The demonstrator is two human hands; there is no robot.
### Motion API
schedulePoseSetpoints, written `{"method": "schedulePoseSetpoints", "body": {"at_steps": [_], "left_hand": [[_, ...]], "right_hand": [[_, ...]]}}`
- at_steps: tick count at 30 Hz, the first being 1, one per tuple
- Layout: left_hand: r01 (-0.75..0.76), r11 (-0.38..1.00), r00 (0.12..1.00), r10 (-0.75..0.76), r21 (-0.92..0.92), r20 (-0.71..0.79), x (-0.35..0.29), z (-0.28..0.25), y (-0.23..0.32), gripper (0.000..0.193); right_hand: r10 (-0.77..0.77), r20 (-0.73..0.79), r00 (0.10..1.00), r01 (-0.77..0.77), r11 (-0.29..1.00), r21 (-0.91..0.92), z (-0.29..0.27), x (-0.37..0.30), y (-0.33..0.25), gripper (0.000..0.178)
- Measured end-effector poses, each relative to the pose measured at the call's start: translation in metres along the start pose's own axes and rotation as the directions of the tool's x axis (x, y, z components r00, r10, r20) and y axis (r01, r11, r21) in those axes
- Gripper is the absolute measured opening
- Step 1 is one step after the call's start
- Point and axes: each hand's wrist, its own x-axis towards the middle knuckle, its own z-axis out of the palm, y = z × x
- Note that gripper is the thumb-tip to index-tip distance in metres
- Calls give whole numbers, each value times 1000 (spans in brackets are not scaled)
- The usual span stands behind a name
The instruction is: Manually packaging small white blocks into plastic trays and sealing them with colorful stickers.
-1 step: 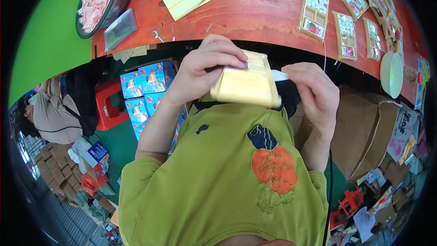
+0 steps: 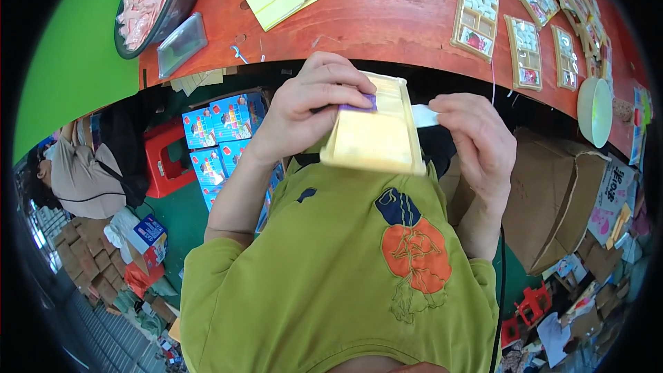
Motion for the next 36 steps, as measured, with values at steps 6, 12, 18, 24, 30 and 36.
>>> {"method": "schedulePoseSetpoints", "body": {"at_steps": [6,12,18,24,30,36], "left_hand": [[-73,996,989,67,42,133,3,8,14,24],[-106,986,990,117,-127,80,4,26,13,30],[-198,978,979,193,-63,-71,0,43,18,37],[-245,968,966,249,56,-73,-5,45,23,43],[-236,964,969,244,121,-50,-6,40,13,46],[-215,960,965,237,178,-109,-2,41,4,43]], "right_hand": [[-2,-22,1000,2,1000,-4,-4,-5,-4,23],[-82,178,981,47,981,190,2,18,-6,17],[122,251,960,-228,863,451,9,12,-7,44],[85,307,948,-260,763,591,16,6,12,39],[-3,338,941,-168,863,476,12,12,13,18],[-77,231,970,-2,947,322,7,13,6,31]]}}
